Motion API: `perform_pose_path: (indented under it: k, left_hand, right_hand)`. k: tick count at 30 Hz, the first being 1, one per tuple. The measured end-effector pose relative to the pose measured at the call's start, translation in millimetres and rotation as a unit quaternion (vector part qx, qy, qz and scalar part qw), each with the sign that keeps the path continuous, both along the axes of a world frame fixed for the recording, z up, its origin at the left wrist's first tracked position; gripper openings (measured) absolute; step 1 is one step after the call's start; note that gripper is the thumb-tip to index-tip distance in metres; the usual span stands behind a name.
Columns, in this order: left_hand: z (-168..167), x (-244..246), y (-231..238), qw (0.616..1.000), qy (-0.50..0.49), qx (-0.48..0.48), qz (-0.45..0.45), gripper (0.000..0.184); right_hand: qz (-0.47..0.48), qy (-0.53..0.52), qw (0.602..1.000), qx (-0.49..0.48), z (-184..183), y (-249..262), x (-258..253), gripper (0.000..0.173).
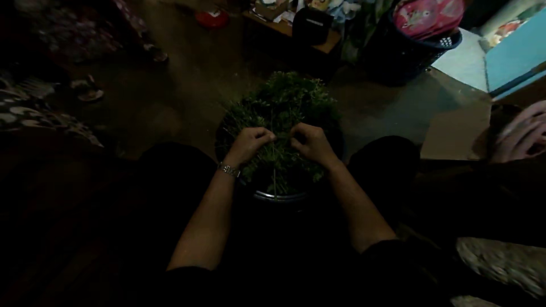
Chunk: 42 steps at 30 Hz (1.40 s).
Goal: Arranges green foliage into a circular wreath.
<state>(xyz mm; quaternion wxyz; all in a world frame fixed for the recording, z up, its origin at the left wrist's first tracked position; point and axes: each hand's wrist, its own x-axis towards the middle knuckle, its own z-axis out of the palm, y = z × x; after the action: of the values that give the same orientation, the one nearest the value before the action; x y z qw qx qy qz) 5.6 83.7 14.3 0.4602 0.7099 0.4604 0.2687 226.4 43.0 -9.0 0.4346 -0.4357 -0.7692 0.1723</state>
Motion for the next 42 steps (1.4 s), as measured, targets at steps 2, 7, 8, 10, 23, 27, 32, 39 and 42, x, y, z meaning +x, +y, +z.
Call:
perform_pose_path:
  k: [2,7,8,10,23,27,32,39,42]
  left_hand:
    - [0,1,1,1.0,-0.002,0.0,0.0,0.017]
    - [1,0,2,1.0,-0.006,0.011,0.006,0.015]
    - [2,0,2,1.0,-0.009,0.013,0.007,0.015]
    - [-1,0,3,1.0,-0.017,0.015,0.009,0.015]
    - [-20,-6,31,0.964,0.025,-0.07,0.255,0.034]
    - [-47,11,45,0.953,0.058,-0.168,0.246,0.045]
    - [-63,13,46,0.946,0.184,-0.124,0.235,0.061]
    - [-70,16,50,0.981,0.088,-0.078,0.151,0.042]
    - [-71,24,53,0.981,0.014,-0.101,0.165,0.045]
  right_hand:
    - [-0.012,0.011,1.0,-0.007,4,-1,4,0.01]
    - [-0.054,0.012,0.995,-0.084,20,-7,13,0.009]
    - [-0.06,0.016,0.994,-0.09,21,-7,15,0.009]
    - [-0.065,0.014,0.994,-0.09,21,-6,17,0.008]
    - [-0.192,-0.19,0.932,-0.244,-6,22,21,0.041]
    - [-0.103,-0.251,0.846,-0.459,-49,29,-32,0.058]
    - [-0.04,-0.117,0.831,-0.542,-101,31,-57,0.053]
    - [-0.043,0.071,0.862,-0.499,-71,14,-63,0.034]
    - [-0.014,0.05,0.858,-0.511,-61,-1,-73,0.035]
